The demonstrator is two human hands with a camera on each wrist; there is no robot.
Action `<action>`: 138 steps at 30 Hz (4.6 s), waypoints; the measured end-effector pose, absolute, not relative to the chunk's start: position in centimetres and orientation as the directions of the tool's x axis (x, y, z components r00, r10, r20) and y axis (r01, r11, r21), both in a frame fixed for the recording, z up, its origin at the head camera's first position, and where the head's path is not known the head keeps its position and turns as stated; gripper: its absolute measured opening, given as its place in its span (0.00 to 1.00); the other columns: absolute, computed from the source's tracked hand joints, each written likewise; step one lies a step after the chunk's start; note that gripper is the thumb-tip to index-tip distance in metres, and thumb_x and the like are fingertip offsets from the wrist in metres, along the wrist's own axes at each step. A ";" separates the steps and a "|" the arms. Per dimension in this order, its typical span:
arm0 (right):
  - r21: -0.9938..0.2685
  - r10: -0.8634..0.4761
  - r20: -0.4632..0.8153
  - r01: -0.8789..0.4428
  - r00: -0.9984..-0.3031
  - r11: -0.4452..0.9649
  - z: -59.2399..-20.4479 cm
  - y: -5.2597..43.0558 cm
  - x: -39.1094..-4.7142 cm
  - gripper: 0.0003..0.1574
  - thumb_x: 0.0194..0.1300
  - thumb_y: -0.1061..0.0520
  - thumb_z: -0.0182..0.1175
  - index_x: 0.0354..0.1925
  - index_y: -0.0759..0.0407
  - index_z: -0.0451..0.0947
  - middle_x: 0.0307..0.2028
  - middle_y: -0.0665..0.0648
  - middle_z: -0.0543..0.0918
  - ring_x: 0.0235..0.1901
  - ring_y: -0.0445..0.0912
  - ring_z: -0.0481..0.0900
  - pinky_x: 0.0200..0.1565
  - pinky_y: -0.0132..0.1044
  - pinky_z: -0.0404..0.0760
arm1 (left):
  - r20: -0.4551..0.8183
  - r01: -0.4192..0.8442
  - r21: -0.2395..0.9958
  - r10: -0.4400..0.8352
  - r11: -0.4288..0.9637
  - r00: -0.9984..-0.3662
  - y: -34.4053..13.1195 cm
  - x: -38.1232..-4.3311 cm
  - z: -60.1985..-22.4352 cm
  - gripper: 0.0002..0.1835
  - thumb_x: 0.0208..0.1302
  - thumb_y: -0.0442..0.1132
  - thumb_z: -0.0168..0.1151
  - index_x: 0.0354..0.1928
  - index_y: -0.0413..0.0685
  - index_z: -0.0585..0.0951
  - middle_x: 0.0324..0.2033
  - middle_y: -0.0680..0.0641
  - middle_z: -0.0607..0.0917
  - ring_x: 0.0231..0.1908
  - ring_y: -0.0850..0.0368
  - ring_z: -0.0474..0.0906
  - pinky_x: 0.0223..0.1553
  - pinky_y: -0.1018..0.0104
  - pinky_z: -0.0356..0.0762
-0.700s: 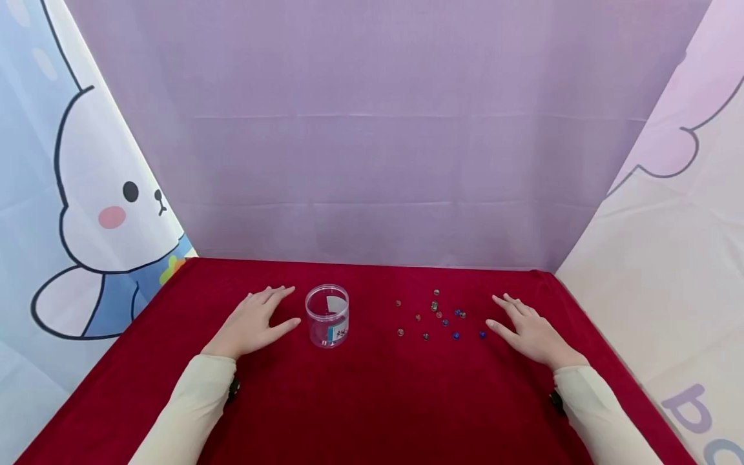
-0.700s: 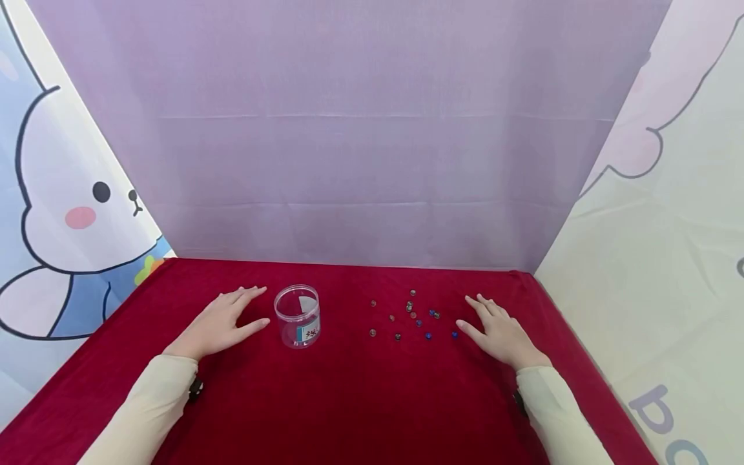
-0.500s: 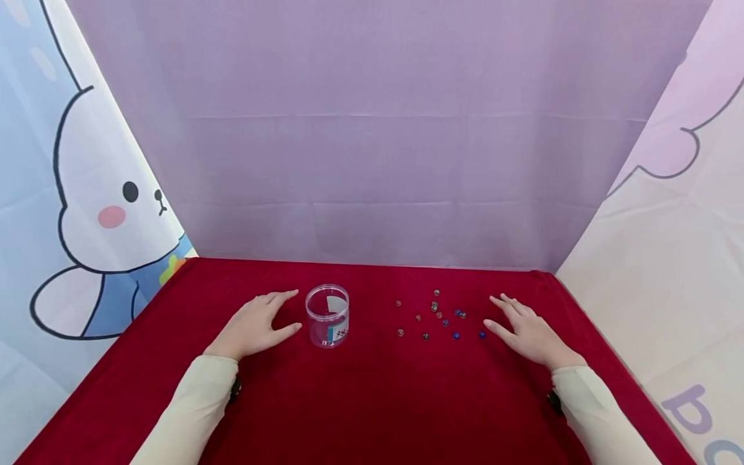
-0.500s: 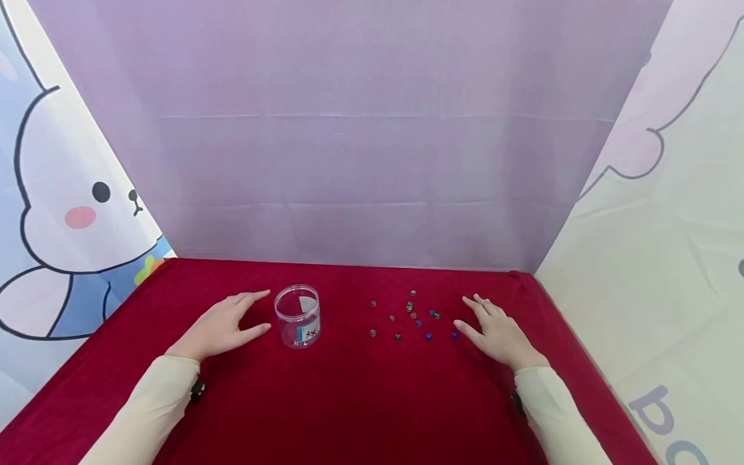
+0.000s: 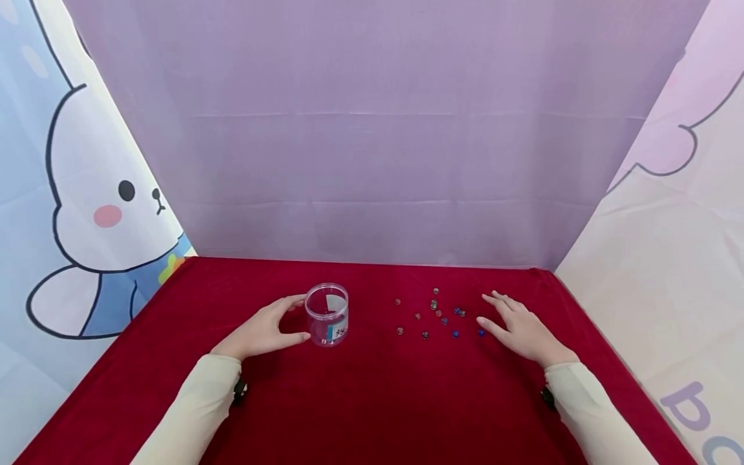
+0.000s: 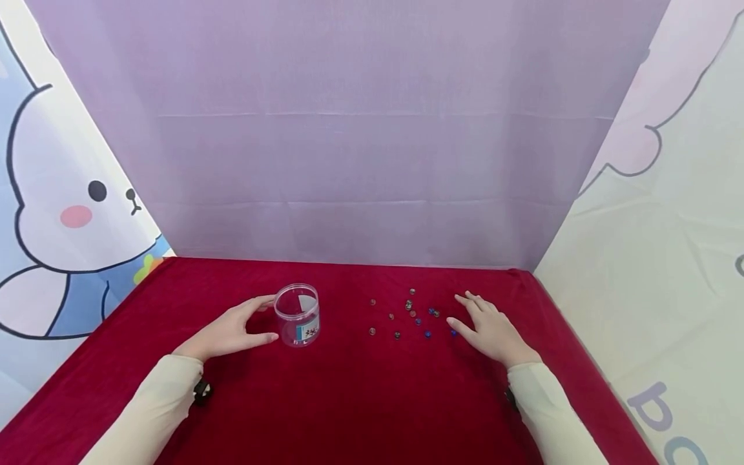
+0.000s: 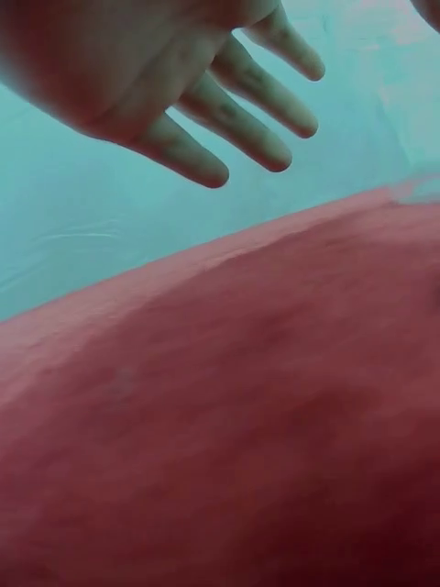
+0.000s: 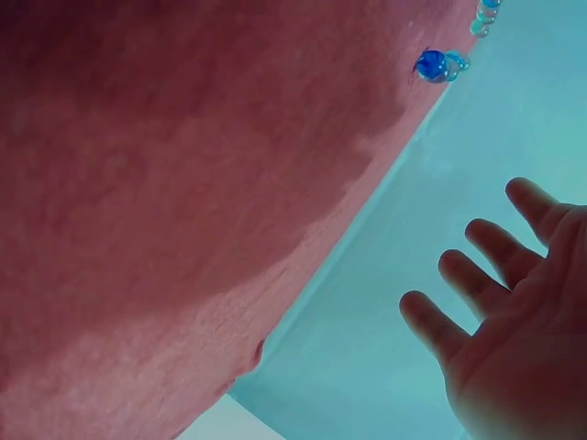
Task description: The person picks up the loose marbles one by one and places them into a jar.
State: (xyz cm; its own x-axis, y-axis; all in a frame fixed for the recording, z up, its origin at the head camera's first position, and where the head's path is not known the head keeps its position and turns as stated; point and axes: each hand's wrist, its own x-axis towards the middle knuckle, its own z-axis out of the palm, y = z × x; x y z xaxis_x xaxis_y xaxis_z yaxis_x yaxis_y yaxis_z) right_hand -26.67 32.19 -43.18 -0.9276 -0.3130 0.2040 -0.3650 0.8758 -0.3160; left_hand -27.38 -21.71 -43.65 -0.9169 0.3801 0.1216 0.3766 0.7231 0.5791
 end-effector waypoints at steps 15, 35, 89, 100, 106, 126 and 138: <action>-0.315 -0.327 0.200 -0.377 -0.924 0.871 -43.0 31.2 -26.7 0.42 0.72 0.40 0.58 0.73 0.61 0.63 0.73 0.69 0.60 0.70 0.67 0.57 0.64 0.67 0.61 | 0.019 0.201 0.887 0.403 0.415 -0.915 -19.5 -27.7 -44.1 0.57 0.54 0.51 0.77 0.78 0.55 0.49 0.71 0.39 0.63 0.71 0.38 0.56 0.67 0.40 0.61; -0.333 -0.357 0.188 -0.401 -0.915 0.853 -42.5 30.1 -26.2 0.43 0.68 0.42 0.64 0.72 0.62 0.65 0.69 0.67 0.67 0.67 0.64 0.62 0.63 0.63 0.66 | 0.030 0.136 0.948 0.343 0.287 -0.939 -18.3 -27.9 -44.6 0.49 0.55 0.48 0.77 0.74 0.55 0.58 0.69 0.41 0.67 0.69 0.39 0.61 0.64 0.40 0.66; -0.354 -0.409 0.110 -0.420 -0.906 0.835 -44.5 30.6 -27.4 0.08 0.60 0.67 0.69 0.40 0.61 0.85 0.35 0.52 0.84 0.34 0.44 0.81 0.40 0.43 0.83 | -0.013 0.089 0.948 0.318 0.304 -0.948 -17.1 -28.3 -45.6 0.50 0.57 0.47 0.76 0.75 0.52 0.54 0.72 0.42 0.62 0.67 0.42 0.62 0.62 0.44 0.70; -0.347 -0.413 0.115 -0.426 -0.903 0.835 -44.4 30.6 -27.3 0.08 0.60 0.66 0.69 0.39 0.61 0.85 0.34 0.50 0.83 0.34 0.43 0.81 0.39 0.42 0.83 | -0.010 0.088 0.953 0.319 0.290 -0.948 -17.0 -28.1 -45.4 0.51 0.56 0.47 0.77 0.75 0.54 0.55 0.71 0.43 0.63 0.67 0.43 0.62 0.62 0.45 0.71; -0.341 -0.418 0.137 -0.439 -0.898 0.831 -44.2 30.5 -27.4 0.08 0.60 0.65 0.70 0.39 0.60 0.85 0.34 0.49 0.83 0.33 0.42 0.80 0.39 0.41 0.83 | -0.010 0.085 0.956 0.321 0.281 -0.947 -17.1 -28.1 -45.5 0.51 0.55 0.47 0.78 0.74 0.55 0.55 0.71 0.43 0.63 0.67 0.43 0.62 0.61 0.45 0.72; -0.341 -0.448 0.191 -0.487 -0.873 0.804 -43.5 29.6 -27.4 0.09 0.61 0.64 0.70 0.42 0.60 0.84 0.36 0.48 0.83 0.35 0.42 0.80 0.40 0.41 0.84 | -0.023 0.074 0.953 0.315 0.293 -0.949 -17.1 -27.9 -45.3 0.51 0.56 0.48 0.77 0.75 0.55 0.54 0.71 0.43 0.63 0.67 0.43 0.62 0.62 0.44 0.70; -0.323 -0.477 0.254 -0.538 -0.842 0.778 -43.4 28.7 -27.6 0.09 0.61 0.64 0.70 0.41 0.59 0.84 0.36 0.46 0.82 0.34 0.39 0.79 0.39 0.38 0.83 | -0.002 0.104 0.949 0.336 0.297 -0.942 -17.3 -28.1 -45.6 0.50 0.58 0.48 0.76 0.75 0.54 0.54 0.72 0.43 0.61 0.69 0.41 0.60 0.62 0.43 0.69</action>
State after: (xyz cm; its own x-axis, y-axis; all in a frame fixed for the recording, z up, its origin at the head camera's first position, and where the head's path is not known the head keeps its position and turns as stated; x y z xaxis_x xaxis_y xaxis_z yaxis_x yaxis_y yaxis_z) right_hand -27.62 28.72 -43.36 -0.8417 -0.4766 0.2536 -0.5382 0.7783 -0.3235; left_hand -28.06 -17.26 -45.57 -0.9420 0.3357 -0.0019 0.1038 0.2966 0.9493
